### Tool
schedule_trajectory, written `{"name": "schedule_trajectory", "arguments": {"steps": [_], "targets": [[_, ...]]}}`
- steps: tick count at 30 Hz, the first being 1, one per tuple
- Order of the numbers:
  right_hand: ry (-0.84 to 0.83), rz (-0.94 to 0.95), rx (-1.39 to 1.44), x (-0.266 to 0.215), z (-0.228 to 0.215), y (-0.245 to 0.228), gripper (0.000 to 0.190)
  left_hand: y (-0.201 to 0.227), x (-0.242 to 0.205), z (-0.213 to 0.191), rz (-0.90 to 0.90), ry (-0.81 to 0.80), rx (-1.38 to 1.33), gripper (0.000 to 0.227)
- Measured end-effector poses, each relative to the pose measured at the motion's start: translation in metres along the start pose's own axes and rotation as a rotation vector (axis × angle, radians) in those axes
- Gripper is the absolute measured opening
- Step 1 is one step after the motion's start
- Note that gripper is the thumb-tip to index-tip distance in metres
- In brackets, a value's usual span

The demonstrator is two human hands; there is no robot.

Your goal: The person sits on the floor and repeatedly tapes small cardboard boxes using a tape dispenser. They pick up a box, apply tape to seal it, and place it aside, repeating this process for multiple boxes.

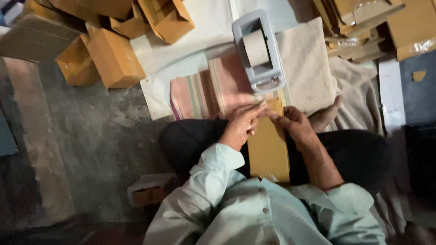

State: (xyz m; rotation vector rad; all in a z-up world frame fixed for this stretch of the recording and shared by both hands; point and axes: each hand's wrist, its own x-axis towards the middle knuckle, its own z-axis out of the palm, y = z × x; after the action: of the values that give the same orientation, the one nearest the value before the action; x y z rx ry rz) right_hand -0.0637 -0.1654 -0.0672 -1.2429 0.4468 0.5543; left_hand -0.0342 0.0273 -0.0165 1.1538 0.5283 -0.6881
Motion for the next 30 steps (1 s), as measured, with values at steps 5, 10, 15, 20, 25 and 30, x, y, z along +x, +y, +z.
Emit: {"name": "schedule_trajectory", "arguments": {"steps": [5,10,15,20,25,30], "targets": [[0.033,0.019,0.068,0.001,0.004,0.009,0.039,0.006,-0.014,-0.012,0.125,-0.088,-0.012,0.037],[0.001,-0.251,0.05,-0.014,0.009,-0.008,0.058,0.016,-0.023,-0.02,0.041,-0.178,-0.111,0.037],[0.074,-0.224,-0.5,-0.031,0.024,-0.018,0.071,0.01,-0.026,-0.029,0.002,-0.184,-0.126,0.037],[0.392,-0.827,-0.852,-0.054,0.044,-0.017,0.047,0.002,-0.02,-0.031,-0.033,-0.122,-0.141,0.033],[0.342,-0.709,-0.816,-0.058,0.038,-0.018,0.027,-0.008,-0.019,-0.035,-0.046,-0.097,-0.142,0.034],[0.266,-0.577,-0.57,-0.043,0.04,-0.016,0.016,-0.006,-0.011,-0.037,-0.038,-0.123,-0.154,0.031]]}}
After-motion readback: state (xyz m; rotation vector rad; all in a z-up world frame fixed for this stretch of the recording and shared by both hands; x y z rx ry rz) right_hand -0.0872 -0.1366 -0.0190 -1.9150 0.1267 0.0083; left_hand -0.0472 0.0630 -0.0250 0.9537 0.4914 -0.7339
